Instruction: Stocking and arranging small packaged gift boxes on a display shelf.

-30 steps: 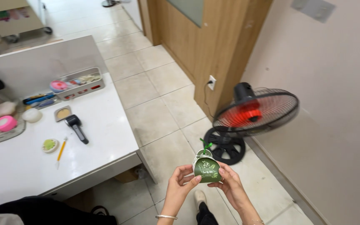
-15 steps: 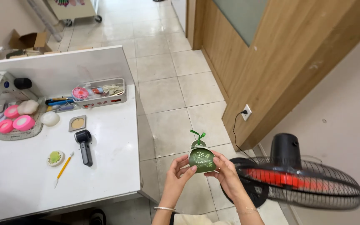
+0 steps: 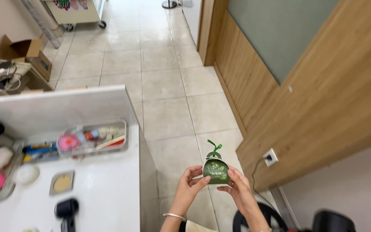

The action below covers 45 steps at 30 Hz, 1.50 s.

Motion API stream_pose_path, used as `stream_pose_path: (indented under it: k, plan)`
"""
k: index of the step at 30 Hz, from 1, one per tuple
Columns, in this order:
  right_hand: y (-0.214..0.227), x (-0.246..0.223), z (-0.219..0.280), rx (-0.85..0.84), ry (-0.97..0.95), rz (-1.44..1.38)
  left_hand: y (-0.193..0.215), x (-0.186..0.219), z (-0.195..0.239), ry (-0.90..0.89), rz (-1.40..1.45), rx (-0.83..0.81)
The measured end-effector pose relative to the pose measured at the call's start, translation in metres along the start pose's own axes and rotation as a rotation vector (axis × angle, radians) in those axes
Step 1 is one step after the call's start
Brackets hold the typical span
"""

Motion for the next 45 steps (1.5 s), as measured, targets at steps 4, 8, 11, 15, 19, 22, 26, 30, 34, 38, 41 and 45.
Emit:
stream_pose_path:
  k: [4, 8, 11, 15, 19, 22, 26, 30, 34, 38, 41, 45]
  plan:
    - [-0.031, -0.034, -0.102, -0.005, 0.035, 0.000, 0.027, 0.038, -0.105, -0.018, 0.010, -0.017]
    - [-0.069, -0.060, -0.180, -0.021, 0.067, 0.031, 0.045, 0.093, -0.181, -0.087, -0.031, -0.055]
    - [-0.079, -0.071, -0.231, -0.030, 0.077, 0.010, 0.052, 0.107, -0.232, -0.060, -0.023, -0.059]
    - [-0.077, -0.078, -0.306, 0.003, 0.054, -0.030, 0.061, 0.112, -0.304, -0.038, -0.022, -0.039]
    - [-0.076, -0.098, -0.397, -0.007, 0.029, -0.016, 0.065, 0.119, -0.387, -0.022, -0.025, -0.027]
    - [-0.077, -0.120, -0.471, -0.049, 0.014, -0.019, 0.067, 0.129, -0.453, -0.014, -0.023, -0.014]
    - [-0.092, -0.175, -0.581, -0.119, 0.004, 0.033, 0.062, 0.173, -0.555, -0.044, 0.032, -0.022]
    - [-0.104, -0.216, -0.676, -0.188, 0.001, 0.091, 0.058, 0.212, -0.644, -0.092, -0.002, -0.009]
    - [-0.116, -0.235, -0.757, -0.185, 0.010, 0.097, 0.062, 0.233, -0.715, -0.071, -0.061, 0.041]
    - [-0.128, -0.242, -0.841, -0.165, 0.022, 0.081, 0.077, 0.246, -0.790, -0.060, -0.059, 0.044]
    - [-0.149, -0.245, -0.902, -0.148, 0.030, 0.086, 0.103, 0.255, -0.850, -0.063, -0.055, 0.052]
    - [-0.184, -0.262, -0.997, -0.102, 0.070, 0.106, 0.139, 0.292, -0.943, -0.099, -0.122, 0.047]
Point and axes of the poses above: each hand's wrist, its own z-axis away from the middle knuckle, its own y-axis out of the back of the hand, x = y × z, the point moved 10 cm from there along -z, towards the middle knuckle, and after that the axes turned 4 degrees about -z, right-handed, at the moved point
